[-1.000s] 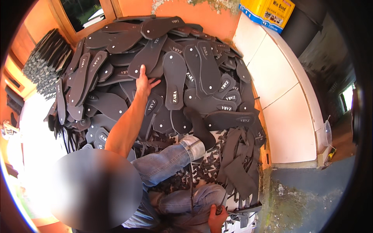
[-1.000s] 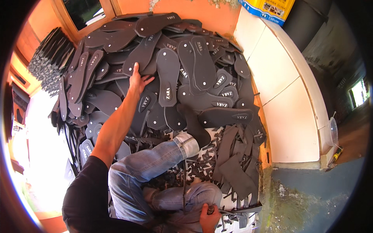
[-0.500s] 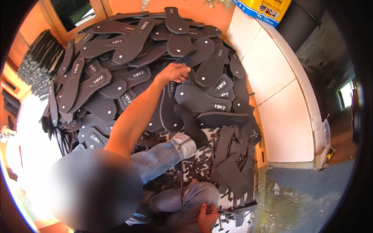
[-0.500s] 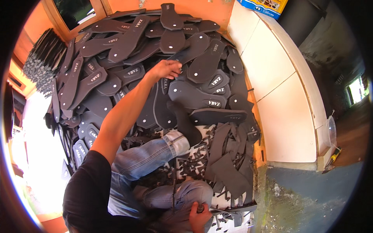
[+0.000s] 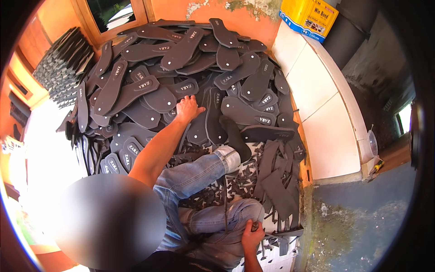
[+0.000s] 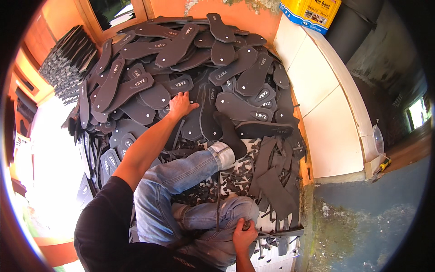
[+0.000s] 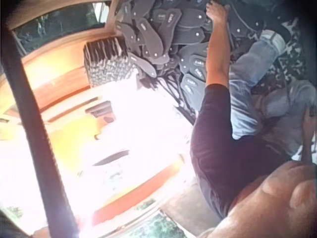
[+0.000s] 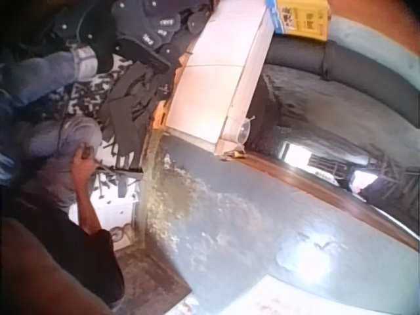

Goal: The person trims the edges of shoe insoles using a knife by hand, working through a pile of insole components.

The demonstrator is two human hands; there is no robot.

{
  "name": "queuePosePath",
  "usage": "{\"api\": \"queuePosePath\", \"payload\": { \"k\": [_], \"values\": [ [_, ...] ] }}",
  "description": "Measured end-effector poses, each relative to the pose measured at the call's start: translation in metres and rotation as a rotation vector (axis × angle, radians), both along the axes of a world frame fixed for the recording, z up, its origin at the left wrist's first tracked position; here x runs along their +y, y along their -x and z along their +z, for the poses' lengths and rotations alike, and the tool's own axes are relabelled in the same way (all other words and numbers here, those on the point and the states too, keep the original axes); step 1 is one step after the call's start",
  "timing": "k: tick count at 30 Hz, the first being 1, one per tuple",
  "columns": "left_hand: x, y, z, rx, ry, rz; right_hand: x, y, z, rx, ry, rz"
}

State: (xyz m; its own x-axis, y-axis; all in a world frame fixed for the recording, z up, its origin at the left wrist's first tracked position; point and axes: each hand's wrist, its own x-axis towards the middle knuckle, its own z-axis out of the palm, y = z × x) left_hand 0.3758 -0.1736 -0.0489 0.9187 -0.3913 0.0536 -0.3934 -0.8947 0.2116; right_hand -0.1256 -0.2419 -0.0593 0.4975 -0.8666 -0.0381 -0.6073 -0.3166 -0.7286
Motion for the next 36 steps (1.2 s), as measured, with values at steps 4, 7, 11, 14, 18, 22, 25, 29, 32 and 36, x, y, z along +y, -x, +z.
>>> {"api": "queuePosePath", "payload": {
  "k": [4, 7, 11, 14, 18, 22, 25, 29, 32, 36],
  "values": [
    [-0.013, -0.002, 0.001, -0.005, -0.069, 0.021, 0.004, -0.006, 0.011, 0.011, 0.026, -0.016],
    [-0.014, -0.004, -0.003, -0.009, -0.082, 0.024, 0.004, -0.006, 0.008, 0.047, 0.08, 0.006],
    [-0.004, -0.015, -0.003, 0.095, -0.09, 0.034, 0.007, -0.012, 0.012, 0.054, 0.038, 0.017],
    [-0.014, -0.01, 0.015, 0.263, -0.058, 0.116, 0.006, -0.01, 0.011, 0.032, 0.035, 0.002],
    [-0.015, -0.009, 0.013, 0.32, 0.034, 0.139, 0.003, -0.009, 0.011, 0.027, 0.086, -0.002],
    [-0.012, -0.008, -0.017, 0.389, 0.205, 0.207, 0.006, -0.012, 0.009, 0.053, 0.132, 0.005],
    [-0.026, 0.021, -0.042, 0.436, 0.369, 0.331, 0.005, -0.008, 0.003, 0.047, 0.118, 0.001],
    [-0.046, 0.059, -0.019, 0.546, 0.466, 0.475, 0.005, -0.003, 0.006, 0.034, 0.161, -0.024],
    [-0.033, 0.062, -0.027, 0.515, 0.498, 0.441, 0.008, -0.005, 0.004, 0.066, 0.177, -0.012],
    [-0.029, 0.07, -0.024, 0.34, 0.662, 0.363, 0.006, -0.005, 0.002, 0.059, 0.203, -0.017]
  ]
}}
